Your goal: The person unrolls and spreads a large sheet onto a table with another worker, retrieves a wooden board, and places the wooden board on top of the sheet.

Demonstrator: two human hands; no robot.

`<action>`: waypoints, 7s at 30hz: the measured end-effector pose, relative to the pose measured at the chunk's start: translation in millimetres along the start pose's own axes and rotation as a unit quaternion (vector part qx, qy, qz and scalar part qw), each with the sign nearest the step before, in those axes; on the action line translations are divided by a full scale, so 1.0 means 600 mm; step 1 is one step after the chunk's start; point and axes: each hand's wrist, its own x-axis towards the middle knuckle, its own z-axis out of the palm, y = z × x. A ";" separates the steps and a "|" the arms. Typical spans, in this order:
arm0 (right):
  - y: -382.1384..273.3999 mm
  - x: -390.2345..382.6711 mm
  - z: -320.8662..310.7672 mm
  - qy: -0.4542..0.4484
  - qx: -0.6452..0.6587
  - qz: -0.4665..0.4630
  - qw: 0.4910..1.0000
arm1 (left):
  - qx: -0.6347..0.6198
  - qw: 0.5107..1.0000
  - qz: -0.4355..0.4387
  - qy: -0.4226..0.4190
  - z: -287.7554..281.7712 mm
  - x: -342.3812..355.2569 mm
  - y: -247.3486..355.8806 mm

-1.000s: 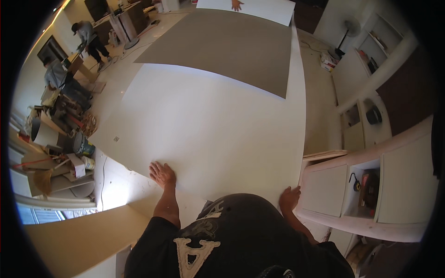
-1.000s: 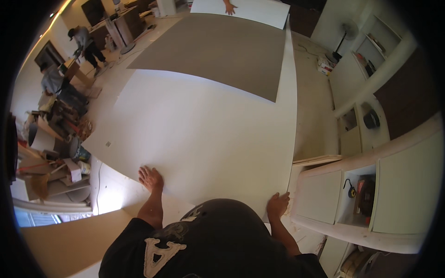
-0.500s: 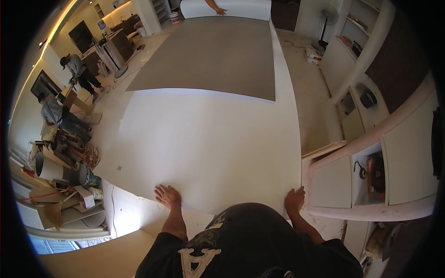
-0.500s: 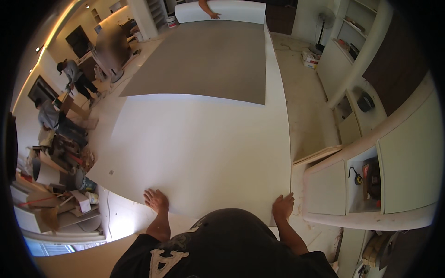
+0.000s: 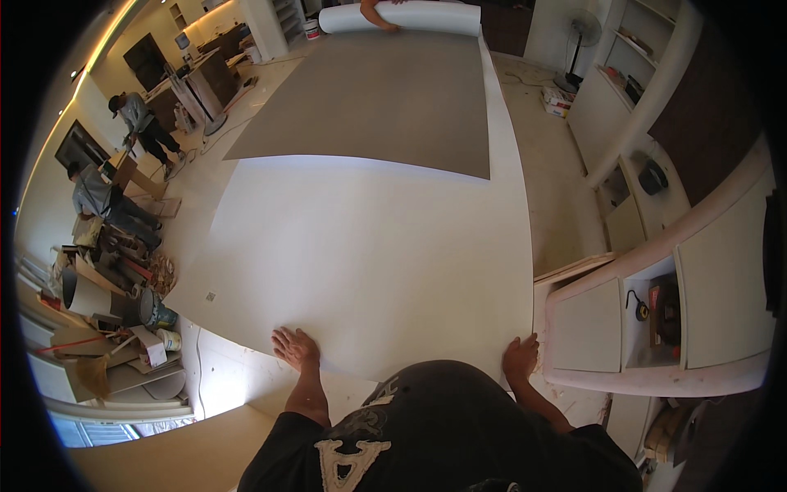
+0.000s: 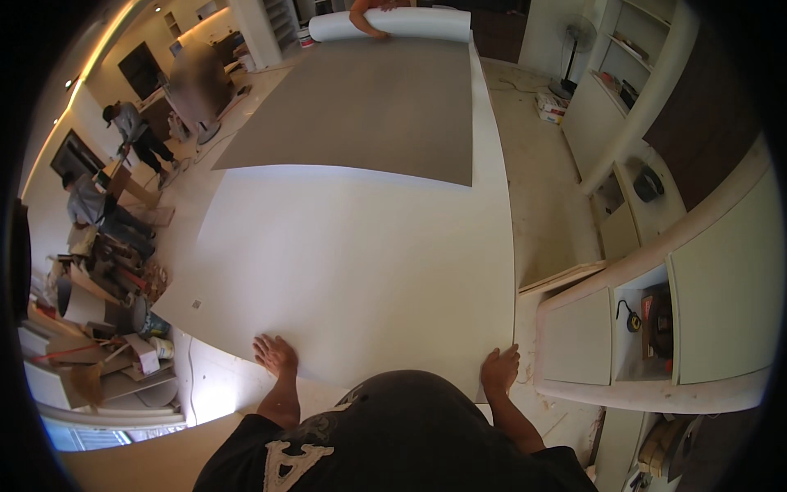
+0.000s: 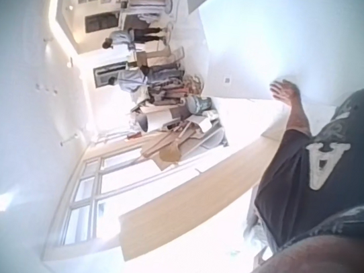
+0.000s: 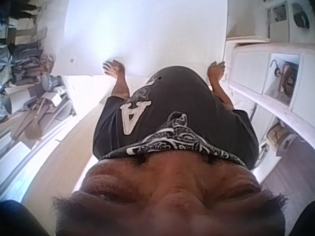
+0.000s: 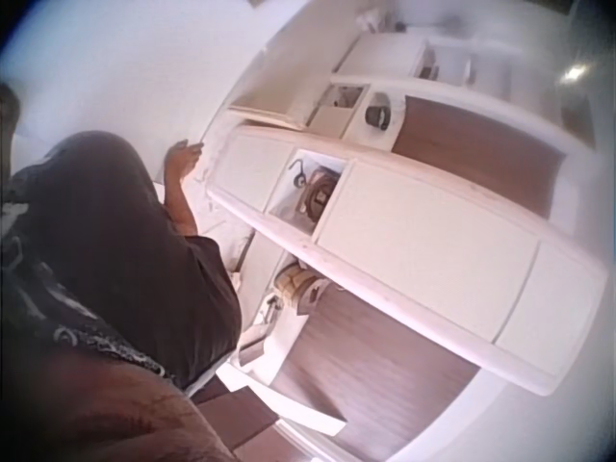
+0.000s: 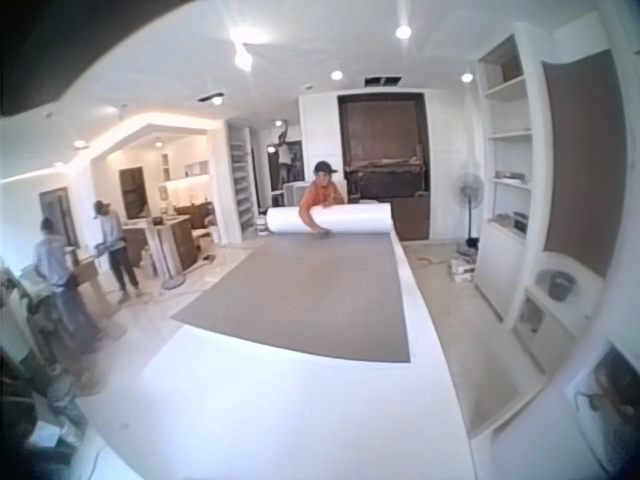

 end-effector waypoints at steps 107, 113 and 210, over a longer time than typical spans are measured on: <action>1.258 -1.046 -0.117 0.113 0.212 0.651 0.720 | 0.210 0.010 0.941 -0.265 0.158 -2.344 0.234; 1.431 -1.254 -0.191 0.377 -0.202 0.605 0.672 | 0.387 -0.329 0.832 -0.223 0.180 -2.296 0.166; 2.005 -1.320 -1.006 0.326 -0.513 0.663 0.437 | -0.170 -0.069 0.592 -0.785 -0.608 -3.362 -0.200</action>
